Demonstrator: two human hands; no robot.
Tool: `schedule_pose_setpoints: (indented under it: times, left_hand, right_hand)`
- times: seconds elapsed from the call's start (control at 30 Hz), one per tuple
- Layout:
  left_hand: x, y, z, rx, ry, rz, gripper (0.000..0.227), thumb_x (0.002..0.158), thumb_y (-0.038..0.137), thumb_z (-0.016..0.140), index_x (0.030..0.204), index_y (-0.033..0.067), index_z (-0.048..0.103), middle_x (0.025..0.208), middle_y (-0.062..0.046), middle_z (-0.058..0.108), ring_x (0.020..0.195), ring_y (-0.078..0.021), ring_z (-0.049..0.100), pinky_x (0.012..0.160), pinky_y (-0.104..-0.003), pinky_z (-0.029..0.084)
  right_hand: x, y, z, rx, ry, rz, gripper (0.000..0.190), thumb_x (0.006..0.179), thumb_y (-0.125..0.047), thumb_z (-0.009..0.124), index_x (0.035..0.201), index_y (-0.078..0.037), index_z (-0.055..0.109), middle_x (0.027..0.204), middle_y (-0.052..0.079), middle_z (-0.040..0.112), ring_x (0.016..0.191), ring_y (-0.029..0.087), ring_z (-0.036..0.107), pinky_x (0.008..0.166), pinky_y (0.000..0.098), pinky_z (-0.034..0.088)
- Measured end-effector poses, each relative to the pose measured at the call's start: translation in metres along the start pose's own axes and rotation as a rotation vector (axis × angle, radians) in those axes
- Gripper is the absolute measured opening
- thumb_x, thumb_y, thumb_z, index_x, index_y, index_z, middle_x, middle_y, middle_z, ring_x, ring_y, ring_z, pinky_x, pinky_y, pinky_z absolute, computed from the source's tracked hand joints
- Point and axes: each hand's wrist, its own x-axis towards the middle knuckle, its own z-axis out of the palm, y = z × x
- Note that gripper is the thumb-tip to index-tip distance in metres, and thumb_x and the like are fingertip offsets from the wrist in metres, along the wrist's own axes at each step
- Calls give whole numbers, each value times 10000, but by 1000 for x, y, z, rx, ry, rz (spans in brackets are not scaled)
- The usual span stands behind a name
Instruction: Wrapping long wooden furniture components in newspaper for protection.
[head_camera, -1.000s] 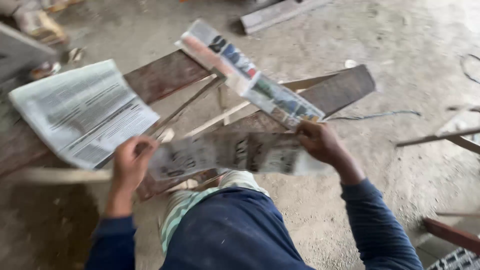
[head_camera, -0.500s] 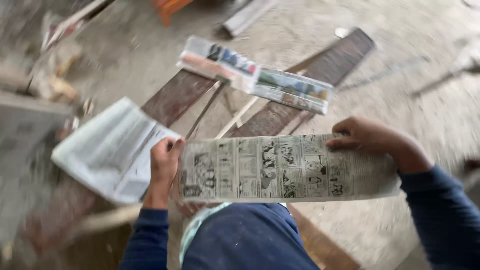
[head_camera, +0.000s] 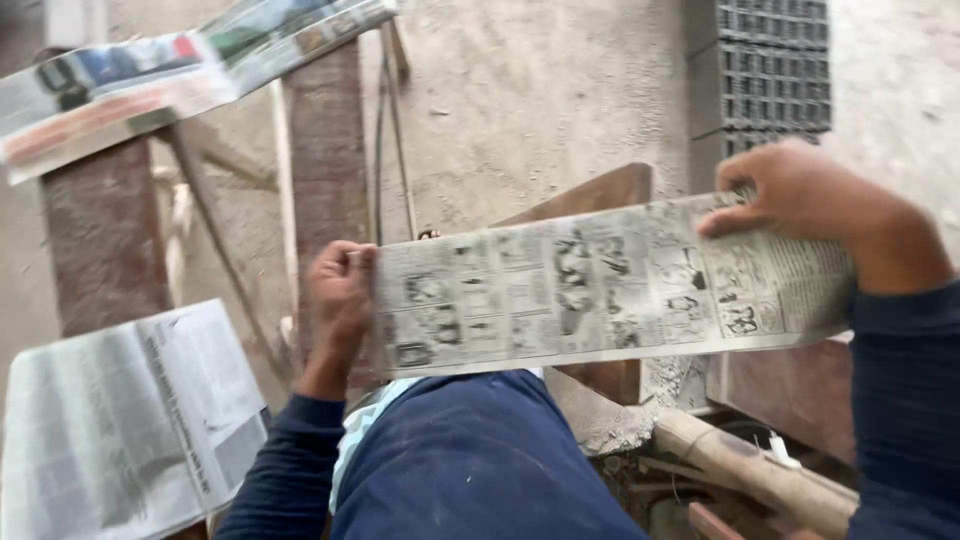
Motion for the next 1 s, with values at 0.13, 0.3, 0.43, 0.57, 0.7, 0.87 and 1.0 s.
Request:
schedule_pose_setpoints:
  times: [0.13, 0.3, 0.43, 0.57, 0.7, 0.87, 1.0]
  left_hand:
    - [-7, -18, 100, 196, -189, 7, 311, 1010, 299, 702, 861, 34, 638, 692, 7, 568, 625, -80, 480, 523, -276, 415]
    - [-7, -46, 179, 185, -205, 39, 356, 990, 303, 726, 806, 20, 613, 641, -26, 564, 597, -100, 468, 529, -304, 408]
    - [-1, -66, 204, 315, -187, 46, 352, 964, 320, 740, 803, 28, 627, 628, -49, 562, 581, -110, 512, 537, -313, 434]
    - [-18, -78, 204, 332, -181, -62, 356, 962, 348, 733, 821, 37, 634, 637, -44, 581, 584, -111, 508, 537, -317, 435]
    - [-12, -69, 212, 306, -163, 32, 345, 991, 348, 708, 862, 39, 623, 655, -15, 580, 590, -97, 513, 532, -313, 432]
    - [-8, -78, 209, 287, -244, -65, 352, 1013, 335, 683, 830, 53, 581, 634, 17, 545, 573, -67, 471, 493, -291, 381]
    - [-6, -81, 212, 308, -241, -31, 338, 1008, 334, 694, 843, 61, 584, 637, 35, 538, 582, -55, 465, 502, -268, 388]
  right_hand:
    - [-66, 63, 90, 6, 14, 363, 736, 685, -699, 747, 1121, -106, 740, 901, 117, 708, 843, 286, 710, 747, 459, 629]
    - [-94, 95, 187, -155, 555, 439, 567, 838, -594, 822, 1150, -132, 721, 1072, 113, 694, 1038, 270, 651, 946, 491, 509]
    - [-65, 25, 235, 488, 900, 101, 405, 917, -313, 814, 1193, -52, 673, 1238, 171, 632, 1186, 313, 608, 1028, 452, 555]
    - [-63, -71, 215, 707, 654, -5, 671, 945, -355, 705, 1458, 30, 507, 1492, 252, 505, 1384, 391, 492, 1144, 485, 417]
    - [-40, -98, 218, 995, 580, -60, 742, 1015, -316, 623, 1575, 58, 311, 1592, 281, 387, 1447, 389, 411, 1166, 469, 369]
    - [-26, -96, 238, 1313, 528, -145, 668, 1066, -276, 560, 1597, 42, 310, 1544, 218, 508, 1426, 281, 482, 1186, 402, 376]
    - [-21, -90, 240, 1511, 430, -178, 618, 1074, -256, 555, 1577, 39, 349, 1446, 166, 589, 1340, 227, 534, 1143, 348, 415]
